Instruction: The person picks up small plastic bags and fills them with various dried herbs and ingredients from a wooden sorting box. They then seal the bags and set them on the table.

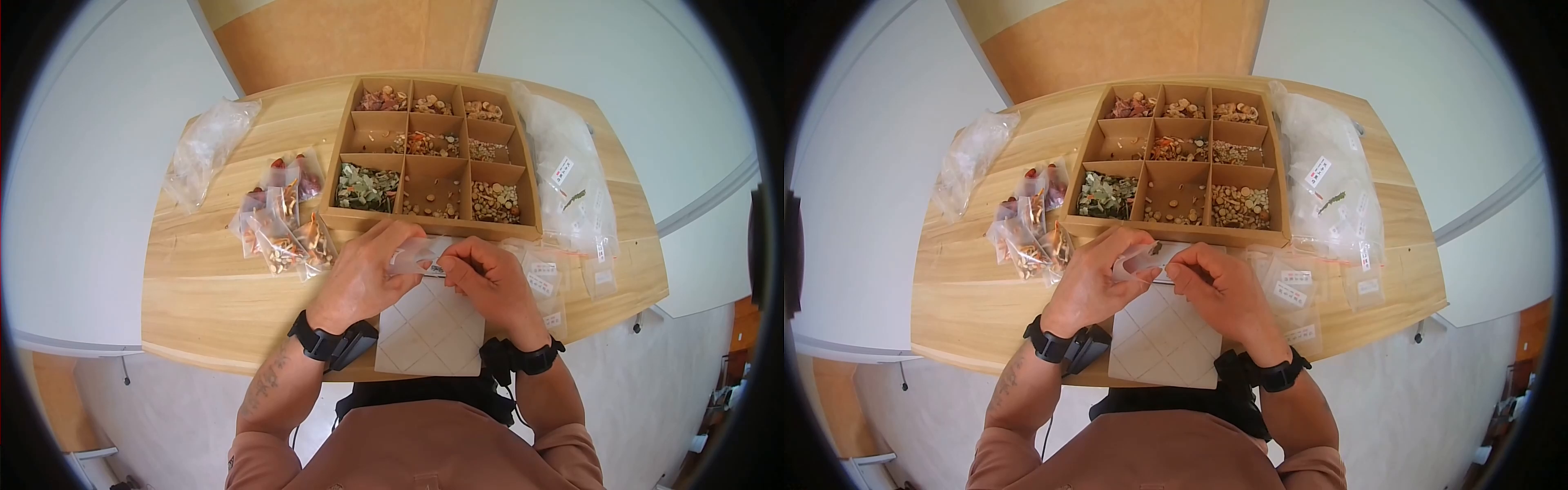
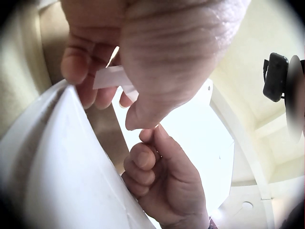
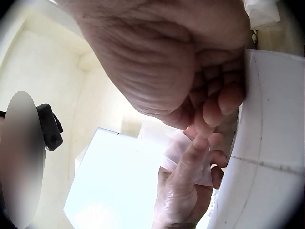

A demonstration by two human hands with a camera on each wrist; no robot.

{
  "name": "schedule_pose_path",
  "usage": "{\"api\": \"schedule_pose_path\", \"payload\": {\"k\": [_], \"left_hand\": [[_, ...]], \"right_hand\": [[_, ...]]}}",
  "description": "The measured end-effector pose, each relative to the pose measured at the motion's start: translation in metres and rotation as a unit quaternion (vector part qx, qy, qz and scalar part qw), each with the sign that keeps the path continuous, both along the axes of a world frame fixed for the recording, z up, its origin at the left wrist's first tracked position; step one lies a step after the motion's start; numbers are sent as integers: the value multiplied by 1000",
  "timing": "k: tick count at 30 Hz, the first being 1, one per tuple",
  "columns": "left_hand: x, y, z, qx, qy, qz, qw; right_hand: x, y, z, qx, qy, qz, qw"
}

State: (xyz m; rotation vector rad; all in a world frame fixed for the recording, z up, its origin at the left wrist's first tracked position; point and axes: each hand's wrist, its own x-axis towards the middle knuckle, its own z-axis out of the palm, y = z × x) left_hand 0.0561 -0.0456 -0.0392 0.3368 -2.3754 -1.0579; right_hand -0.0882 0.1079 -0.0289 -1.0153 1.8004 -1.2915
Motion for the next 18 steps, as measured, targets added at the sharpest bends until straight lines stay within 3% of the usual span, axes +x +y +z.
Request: {"api": "schedule_pose_path", "payload": {"k": [18], "left_hand": [[-1, 1, 0, 13, 5, 0, 1000]], "right_hand": [[-1, 0, 0, 0, -16, 1, 1000]]}}
